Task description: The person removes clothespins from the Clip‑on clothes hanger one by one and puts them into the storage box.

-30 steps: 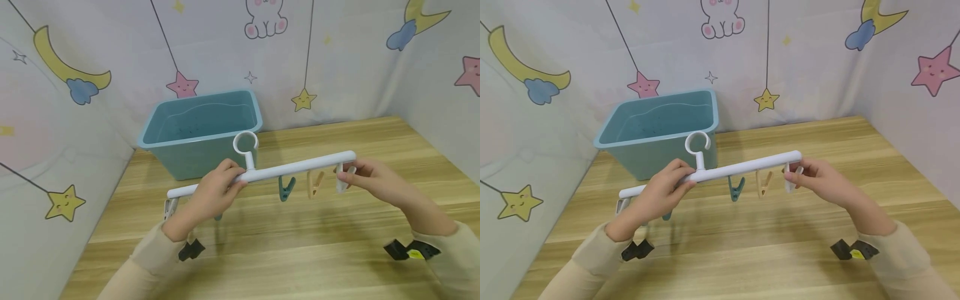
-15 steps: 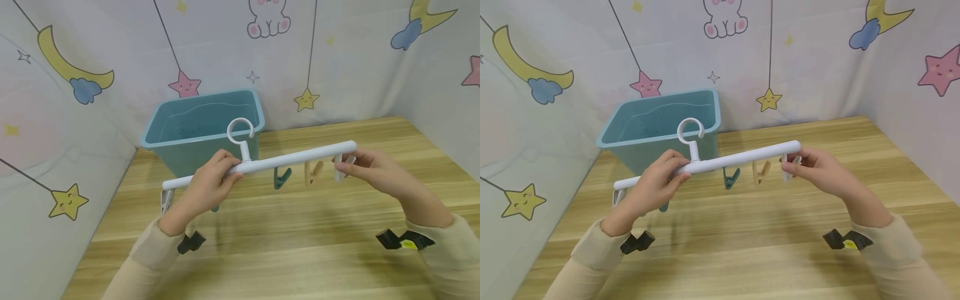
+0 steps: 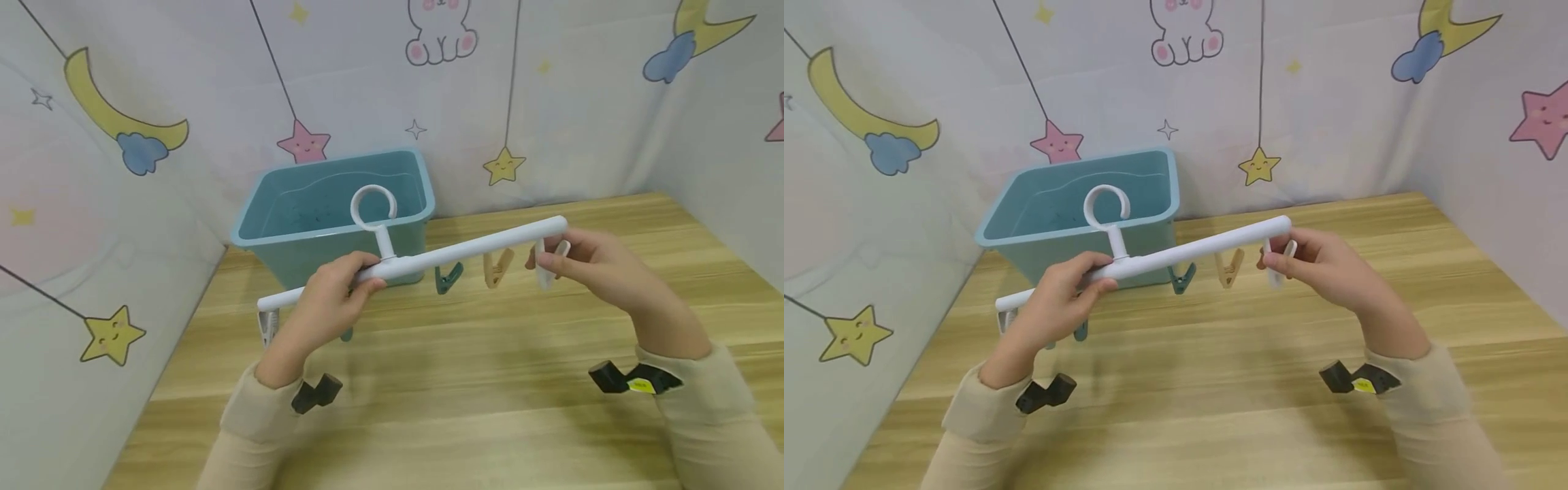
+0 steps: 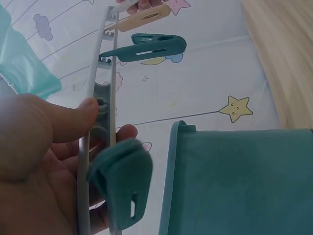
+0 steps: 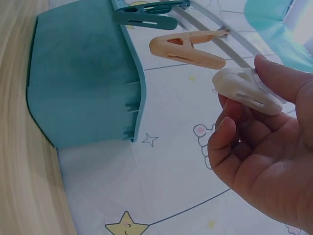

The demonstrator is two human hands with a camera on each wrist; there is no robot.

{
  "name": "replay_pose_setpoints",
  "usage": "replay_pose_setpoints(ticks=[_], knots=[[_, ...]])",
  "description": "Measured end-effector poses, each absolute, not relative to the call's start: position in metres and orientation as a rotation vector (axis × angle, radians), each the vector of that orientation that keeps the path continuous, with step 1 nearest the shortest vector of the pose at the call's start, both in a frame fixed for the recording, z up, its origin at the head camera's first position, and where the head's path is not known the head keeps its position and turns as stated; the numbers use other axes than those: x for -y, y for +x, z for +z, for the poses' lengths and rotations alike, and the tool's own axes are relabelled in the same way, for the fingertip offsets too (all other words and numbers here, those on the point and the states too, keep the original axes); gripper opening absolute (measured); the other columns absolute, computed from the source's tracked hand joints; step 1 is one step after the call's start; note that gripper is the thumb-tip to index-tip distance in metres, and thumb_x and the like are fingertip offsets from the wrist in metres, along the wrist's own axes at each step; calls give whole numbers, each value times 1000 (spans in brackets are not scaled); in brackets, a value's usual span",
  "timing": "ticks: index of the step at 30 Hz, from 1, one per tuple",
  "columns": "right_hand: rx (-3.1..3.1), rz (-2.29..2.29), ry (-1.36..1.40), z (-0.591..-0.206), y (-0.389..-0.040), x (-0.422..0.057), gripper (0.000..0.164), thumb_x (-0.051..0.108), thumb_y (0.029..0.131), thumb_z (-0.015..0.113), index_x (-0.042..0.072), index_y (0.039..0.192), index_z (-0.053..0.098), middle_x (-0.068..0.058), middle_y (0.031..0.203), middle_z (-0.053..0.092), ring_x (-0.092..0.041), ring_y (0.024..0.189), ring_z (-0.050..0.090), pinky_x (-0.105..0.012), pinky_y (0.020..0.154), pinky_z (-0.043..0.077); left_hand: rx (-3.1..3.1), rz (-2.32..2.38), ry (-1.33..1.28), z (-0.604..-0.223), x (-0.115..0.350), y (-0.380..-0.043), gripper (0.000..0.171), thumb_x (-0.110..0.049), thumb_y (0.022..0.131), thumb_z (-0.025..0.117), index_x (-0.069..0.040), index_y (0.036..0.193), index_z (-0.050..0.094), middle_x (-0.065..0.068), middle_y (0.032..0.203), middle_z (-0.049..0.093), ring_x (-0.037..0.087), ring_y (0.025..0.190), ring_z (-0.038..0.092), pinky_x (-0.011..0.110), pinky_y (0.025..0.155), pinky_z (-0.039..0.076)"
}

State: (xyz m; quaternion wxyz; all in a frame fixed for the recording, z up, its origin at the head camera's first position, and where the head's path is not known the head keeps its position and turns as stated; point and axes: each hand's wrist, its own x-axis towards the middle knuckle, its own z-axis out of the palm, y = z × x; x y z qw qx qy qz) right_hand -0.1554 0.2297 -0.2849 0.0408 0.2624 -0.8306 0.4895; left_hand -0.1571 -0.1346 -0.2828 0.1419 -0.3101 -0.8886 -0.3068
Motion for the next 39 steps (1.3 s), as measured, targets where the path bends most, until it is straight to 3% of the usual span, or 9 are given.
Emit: replay_pose_setpoints(ticks=[11, 22, 28, 39], knots=[[2415, 1684, 912, -288, -165, -224, 12, -2, 96, 53, 4, 98, 63, 2, 90, 66, -14, 81, 56, -23, 73, 42, 2489, -896, -884, -284, 142, -157, 32, -10, 85, 72, 5, 112, 65, 13, 97, 68, 19, 75, 55, 33, 65, 46], [2276, 1892, 905, -294, -169, -213, 13, -3, 96, 53, 0, 86, 60, -1, 88, 68, -12, 84, 62, -22, 76, 46, 2479, -839, -925, -286, 148, -155, 26, -9, 85, 73, 2, 108, 66, 7, 88, 63, 15, 68, 48, 28, 60, 41], [2212, 1960, 985, -296, -171, -208, 9, -5, 98, 48, -5, 95, 57, -4, 94, 72, -16, 84, 70, -27, 73, 56, 2496, -800, -938, -285, 149, -155, 25, -11, 86, 72, 2, 107, 65, 5, 85, 61, 13, 66, 47, 28, 59, 40], [2227, 1950, 874, -292, -170, -208, 10, -3, 97, 51, -2, 98, 61, -5, 93, 72, -15, 83, 71, -26, 76, 56, 2504, -846, -998, -283, 147, -159, 26, -10, 88, 71, 3, 109, 65, 7, 90, 64, 13, 67, 51, 28, 60, 44]])
